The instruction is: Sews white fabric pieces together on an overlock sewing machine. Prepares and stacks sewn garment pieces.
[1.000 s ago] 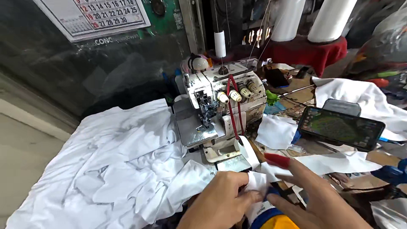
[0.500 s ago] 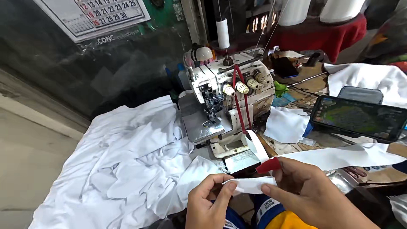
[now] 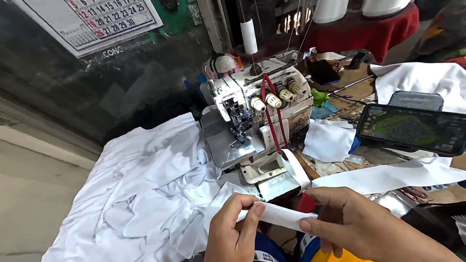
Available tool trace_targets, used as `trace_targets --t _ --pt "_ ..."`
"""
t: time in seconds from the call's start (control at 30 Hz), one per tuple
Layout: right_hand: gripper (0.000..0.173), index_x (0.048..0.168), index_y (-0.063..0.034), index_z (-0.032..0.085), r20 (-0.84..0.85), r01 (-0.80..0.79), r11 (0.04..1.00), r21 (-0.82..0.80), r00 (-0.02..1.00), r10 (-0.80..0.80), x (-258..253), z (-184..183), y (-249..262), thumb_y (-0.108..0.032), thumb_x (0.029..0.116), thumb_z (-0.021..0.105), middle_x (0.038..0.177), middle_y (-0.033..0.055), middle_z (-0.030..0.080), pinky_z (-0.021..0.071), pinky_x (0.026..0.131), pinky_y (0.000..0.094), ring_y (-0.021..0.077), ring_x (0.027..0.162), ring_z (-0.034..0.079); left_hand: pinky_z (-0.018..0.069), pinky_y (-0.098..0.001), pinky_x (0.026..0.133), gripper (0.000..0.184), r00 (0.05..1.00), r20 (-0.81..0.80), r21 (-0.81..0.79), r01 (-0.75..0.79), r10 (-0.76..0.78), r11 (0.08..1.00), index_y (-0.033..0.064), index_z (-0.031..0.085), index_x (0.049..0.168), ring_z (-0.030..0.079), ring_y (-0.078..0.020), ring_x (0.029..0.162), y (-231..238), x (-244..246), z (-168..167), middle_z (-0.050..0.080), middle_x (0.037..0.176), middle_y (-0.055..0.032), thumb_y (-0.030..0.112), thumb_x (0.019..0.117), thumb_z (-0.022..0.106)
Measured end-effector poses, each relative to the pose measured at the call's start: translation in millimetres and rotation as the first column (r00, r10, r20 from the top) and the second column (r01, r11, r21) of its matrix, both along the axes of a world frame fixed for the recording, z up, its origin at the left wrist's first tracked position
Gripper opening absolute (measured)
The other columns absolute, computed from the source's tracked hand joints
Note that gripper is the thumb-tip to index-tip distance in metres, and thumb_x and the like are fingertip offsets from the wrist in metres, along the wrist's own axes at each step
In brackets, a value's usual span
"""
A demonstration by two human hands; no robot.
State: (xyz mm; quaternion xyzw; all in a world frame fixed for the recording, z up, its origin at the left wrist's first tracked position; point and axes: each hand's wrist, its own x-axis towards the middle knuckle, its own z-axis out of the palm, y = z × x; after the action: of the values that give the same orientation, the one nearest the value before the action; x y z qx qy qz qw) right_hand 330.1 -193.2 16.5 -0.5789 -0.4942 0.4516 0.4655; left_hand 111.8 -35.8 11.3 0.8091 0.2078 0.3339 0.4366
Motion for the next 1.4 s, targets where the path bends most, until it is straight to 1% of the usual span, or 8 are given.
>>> trace_targets --t 0.13,0.23,0.37,0.5,0.83,1.0,1.13,1.4 --pt "0.021 0.108 -0.0105 0.072 -0.093 -0.012 1.000 0.025 0.996 0.015 -2 -9 2 -0.027 0.0958 0.075 0.080 0.0049 0.072 0.0603 0.048 0.0322 0.0171 0.056 0.068 0.0621 -0.0286 0.067 0.012 0.991 0.088 -0.172 -0.085 0.101 0.981 -0.0018 0.067 0.104 0.070 -0.0142 0.074 -18 9 -14 0.071 0.087 -0.0064 0.008 0.1022 0.060" --pt "0.020 0.109 -0.0081 0.071 -0.095 -0.041 0.997 0.062 0.994 0.047 -5 -5 13 -0.021 0.0946 0.076 0.082 0.0044 0.073 0.0613 0.052 0.0326 0.0159 0.060 0.069 0.0609 -0.0281 0.065 0.014 0.999 -0.051 -0.178 -0.015 0.006 0.984 0.0022 0.070 0.106 0.070 -0.0126 0.073 5 -1 -3 0.073 0.087 -0.0039 0.012 0.1033 0.060" --pt "0.034 0.128 -0.0144 0.068 -0.089 -0.015 0.989 0.150 0.996 0.029 -13 23 49 -0.021 0.0954 0.075 0.088 0.0026 0.074 0.0638 0.053 0.0347 0.0172 0.063 0.071 0.0614 -0.0285 0.073 0.020 0.980 -0.193 0.148 0.088 -0.058 0.985 0.0109 0.072 0.110 0.069 -0.0088 0.082 61 -1 57 0.072 0.096 0.0021 0.024 0.1058 0.057" --pt "0.026 0.111 -0.0092 0.072 -0.230 0.202 0.979 0.037 0.955 -0.188 -12 -3 106 -0.029 0.0945 0.075 0.089 0.0080 0.075 0.0661 0.058 0.0384 0.0230 0.065 0.074 0.0554 -0.0297 0.067 0.020 0.968 -0.172 0.571 -0.054 0.184 0.819 0.0225 0.074 0.101 0.062 -0.0039 0.073 117 49 59 0.066 0.086 0.0113 0.039 0.1004 0.063" --pt "0.023 0.108 -0.0107 0.071 -0.312 0.266 0.961 0.079 0.922 -0.230 -13 -25 114 -0.031 0.0960 0.074 0.089 0.0070 0.073 0.0635 0.052 0.0373 0.0227 0.060 0.070 0.0494 -0.0355 0.084 0.019 0.946 -0.239 0.637 -0.016 0.218 0.771 0.0289 0.072 0.095 0.056 0.0003 0.072 137 63 45 0.061 0.080 0.0177 0.047 0.0968 0.066" --pt "0.021 0.107 -0.0096 0.070 -0.311 0.307 0.949 0.075 0.911 -0.270 -20 -32 108 -0.028 0.0960 0.074 0.084 0.0053 0.073 0.0624 0.049 0.0359 0.0207 0.058 0.070 0.0533 -0.0323 0.062 0.027 0.898 -0.164 0.729 -0.168 0.407 0.664 0.0225 0.073 0.093 0.059 -0.0074 0.068 108 64 37 0.061 0.077 0.0092 0.049 0.0945 0.068" --pt "0.018 0.106 -0.0072 0.069 -0.309 0.322 0.943 0.079 0.908 -0.284 -23 -24 99 -0.023 0.0969 0.073 0.083 0.0053 0.073 0.0623 0.049 0.0361 0.0202 0.058 0.070 0.0543 -0.0295 0.079 0.023 0.941 -0.090 0.687 -0.179 0.327 0.704 0.0160 0.078 0.104 0.064 -0.0112 0.091 88 55 22 0.069 0.094 0.0034 0.028 0.1018 0.059" --pt "0.021 0.101 -0.0066 0.070 -0.314 0.427 0.901 0.081 0.869 -0.383 -23 -21 114 -0.025 0.0940 0.076 0.080 0.0069 0.073 0.0629 0.047 0.0373 0.0225 0.057 0.071 0.0499 -0.0391 0.088 0.024 0.925 -0.142 0.703 -0.156 0.351 0.694 0.0248 0.078 0.103 0.061 -0.0125 0.103 97 47 24 0.068 0.105 0.0071 0.037 0.1012 0.057"
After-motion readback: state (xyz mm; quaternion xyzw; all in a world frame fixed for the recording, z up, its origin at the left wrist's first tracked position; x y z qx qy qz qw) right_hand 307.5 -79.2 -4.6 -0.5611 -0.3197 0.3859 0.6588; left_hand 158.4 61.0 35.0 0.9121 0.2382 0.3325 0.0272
